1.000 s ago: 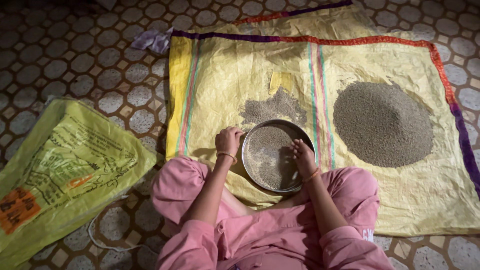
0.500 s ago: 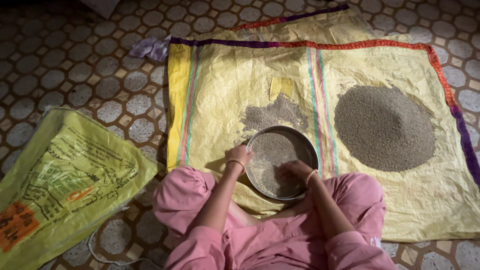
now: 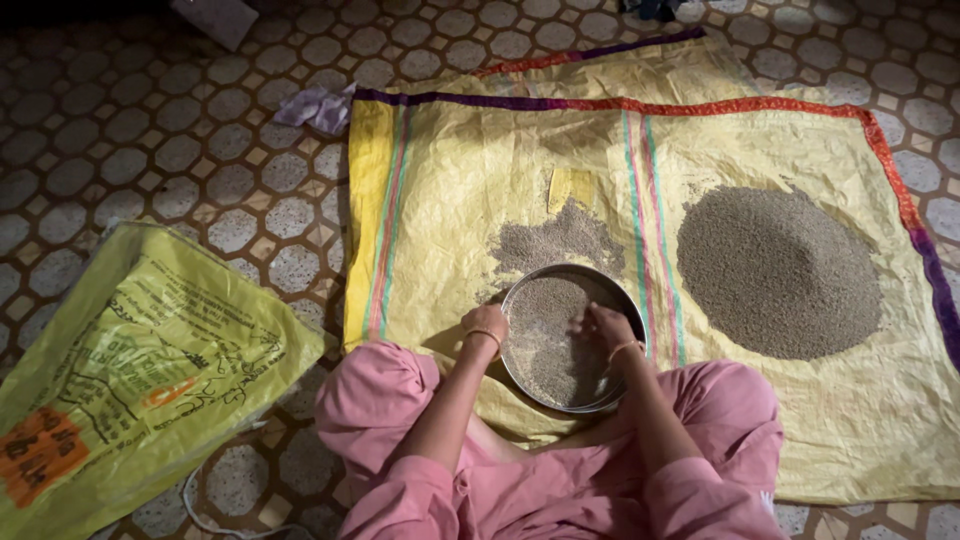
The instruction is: The person sits cross-legged on the floor and sorts small grains by hand. They pick through the grains in a metal bowl, removing debris and transferring the sorted grains onto a yellow cloth spread on the floor.
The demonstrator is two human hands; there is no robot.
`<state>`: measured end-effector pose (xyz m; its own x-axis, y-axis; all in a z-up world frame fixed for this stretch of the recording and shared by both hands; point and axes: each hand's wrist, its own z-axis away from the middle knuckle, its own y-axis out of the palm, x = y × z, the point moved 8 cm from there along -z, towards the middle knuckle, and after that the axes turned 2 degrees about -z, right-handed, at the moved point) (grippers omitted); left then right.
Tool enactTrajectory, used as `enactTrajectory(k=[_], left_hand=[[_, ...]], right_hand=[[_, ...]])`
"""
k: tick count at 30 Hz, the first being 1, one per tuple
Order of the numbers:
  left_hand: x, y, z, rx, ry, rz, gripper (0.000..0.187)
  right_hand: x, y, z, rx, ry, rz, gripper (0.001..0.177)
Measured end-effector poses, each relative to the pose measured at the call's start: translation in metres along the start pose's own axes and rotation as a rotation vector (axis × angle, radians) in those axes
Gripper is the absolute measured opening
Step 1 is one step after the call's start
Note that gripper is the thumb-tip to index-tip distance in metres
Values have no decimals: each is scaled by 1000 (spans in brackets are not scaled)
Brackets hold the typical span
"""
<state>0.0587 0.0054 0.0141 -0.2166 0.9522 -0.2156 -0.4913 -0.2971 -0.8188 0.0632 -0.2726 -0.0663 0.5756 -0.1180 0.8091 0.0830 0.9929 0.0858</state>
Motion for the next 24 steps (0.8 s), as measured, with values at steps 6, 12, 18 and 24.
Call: enactTrajectory(k=[6, 12, 18, 24], left_hand=[[2, 2, -9, -94, 46, 80, 33], [3, 19, -20, -73, 65, 126, 38], [3, 13, -10, -33, 31, 183, 38], [-1, -1, 9, 15, 13, 74, 44]], right_hand=[[-22, 41, 58, 643, 63, 454, 20], [21, 10, 29, 41, 3, -33, 27], [17, 62, 21, 414, -41, -181, 33], [-25, 87, 65, 613, 149, 350, 39]])
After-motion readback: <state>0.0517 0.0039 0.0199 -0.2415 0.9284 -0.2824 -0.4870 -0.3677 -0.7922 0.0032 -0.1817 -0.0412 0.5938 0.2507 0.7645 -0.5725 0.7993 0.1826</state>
